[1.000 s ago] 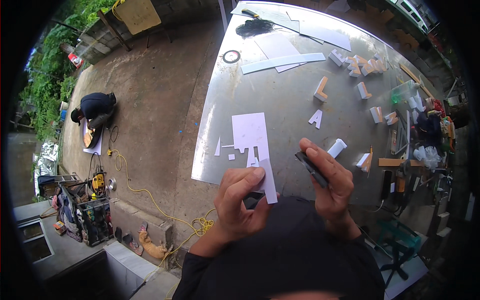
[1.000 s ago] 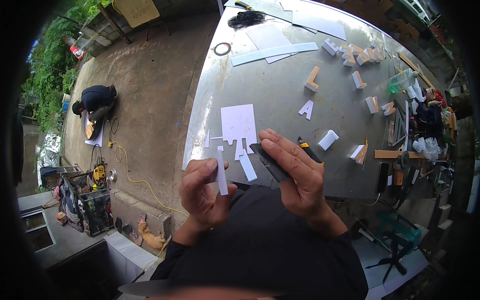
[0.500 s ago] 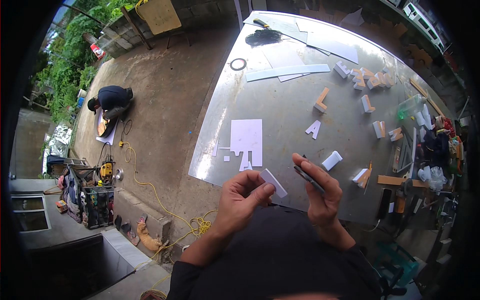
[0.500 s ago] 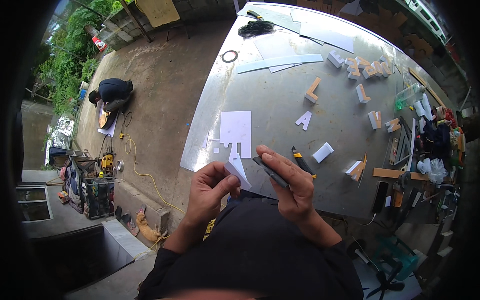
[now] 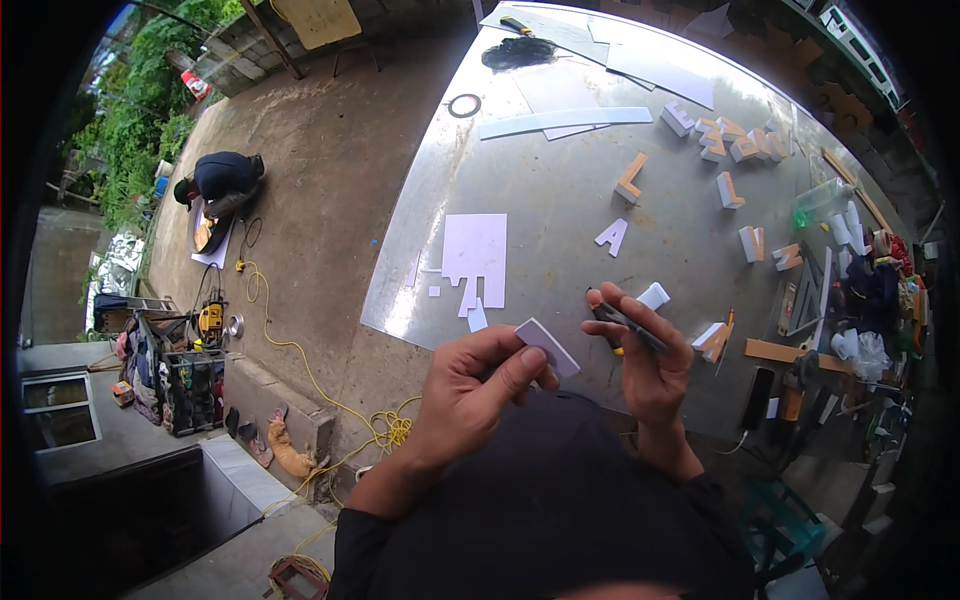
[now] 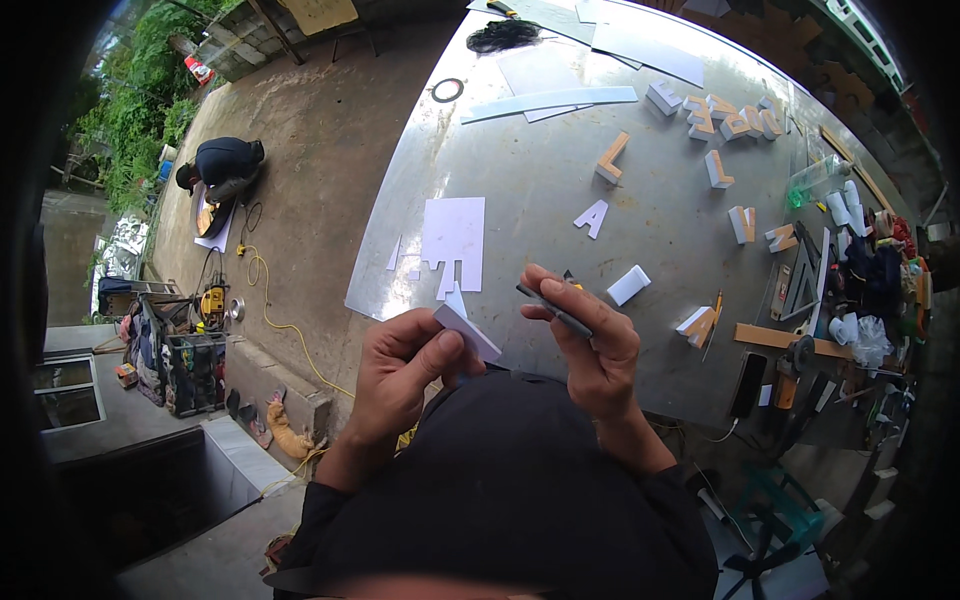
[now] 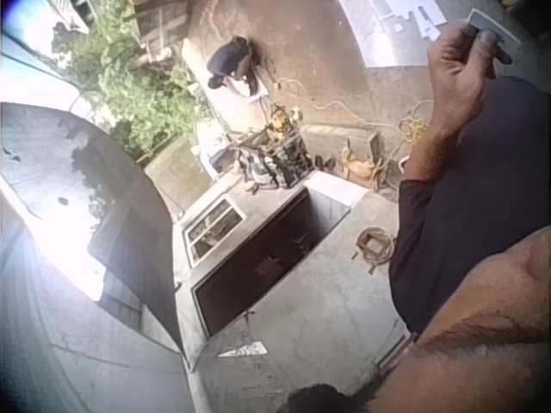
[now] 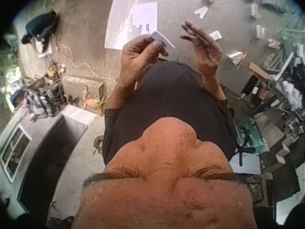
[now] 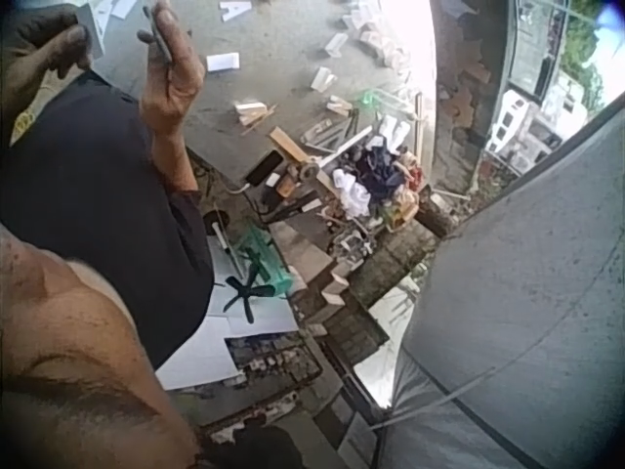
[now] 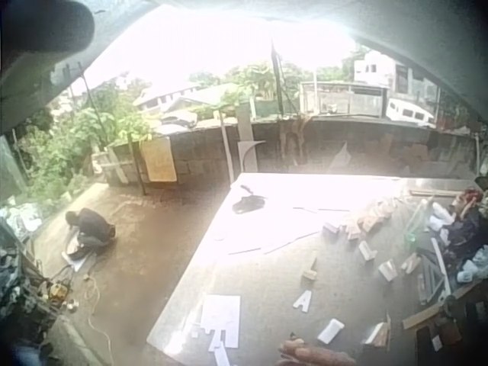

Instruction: Trimming and sanding the edges of white 3D letter components for a sign.

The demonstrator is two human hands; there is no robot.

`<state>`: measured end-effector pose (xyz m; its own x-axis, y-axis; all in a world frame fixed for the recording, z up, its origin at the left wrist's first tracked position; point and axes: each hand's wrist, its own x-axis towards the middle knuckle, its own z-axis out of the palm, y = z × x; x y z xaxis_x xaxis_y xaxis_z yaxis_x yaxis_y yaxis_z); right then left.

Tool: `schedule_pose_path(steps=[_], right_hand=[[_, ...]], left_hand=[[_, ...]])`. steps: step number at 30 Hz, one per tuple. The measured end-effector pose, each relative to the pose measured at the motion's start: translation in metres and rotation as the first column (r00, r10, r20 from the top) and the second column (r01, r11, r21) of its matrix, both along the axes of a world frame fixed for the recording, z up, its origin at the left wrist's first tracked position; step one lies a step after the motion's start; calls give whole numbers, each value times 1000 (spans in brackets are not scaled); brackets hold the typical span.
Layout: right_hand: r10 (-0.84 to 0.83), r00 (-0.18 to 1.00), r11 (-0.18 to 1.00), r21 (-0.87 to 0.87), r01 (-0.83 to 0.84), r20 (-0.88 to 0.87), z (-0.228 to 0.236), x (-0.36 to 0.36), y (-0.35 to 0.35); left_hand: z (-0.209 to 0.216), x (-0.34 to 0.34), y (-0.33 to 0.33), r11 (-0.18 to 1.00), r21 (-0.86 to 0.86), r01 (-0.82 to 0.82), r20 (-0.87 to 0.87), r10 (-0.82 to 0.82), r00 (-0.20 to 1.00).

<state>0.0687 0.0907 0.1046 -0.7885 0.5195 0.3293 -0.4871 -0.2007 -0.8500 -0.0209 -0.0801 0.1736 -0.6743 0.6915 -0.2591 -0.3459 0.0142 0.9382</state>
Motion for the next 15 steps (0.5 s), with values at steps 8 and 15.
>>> schedule_pose_path(steps=[8, 15], right_hand=[[75, 992, 832, 555, -9, -97, 6, 2, 25], [-69, 997, 724, 689, 29, 30, 27, 14, 30]], left_hand=[[8, 20, 21, 999, -33, -16, -120, 12, 993], [-6, 25, 35, 974, -171, -148, -734, -26, 678]])
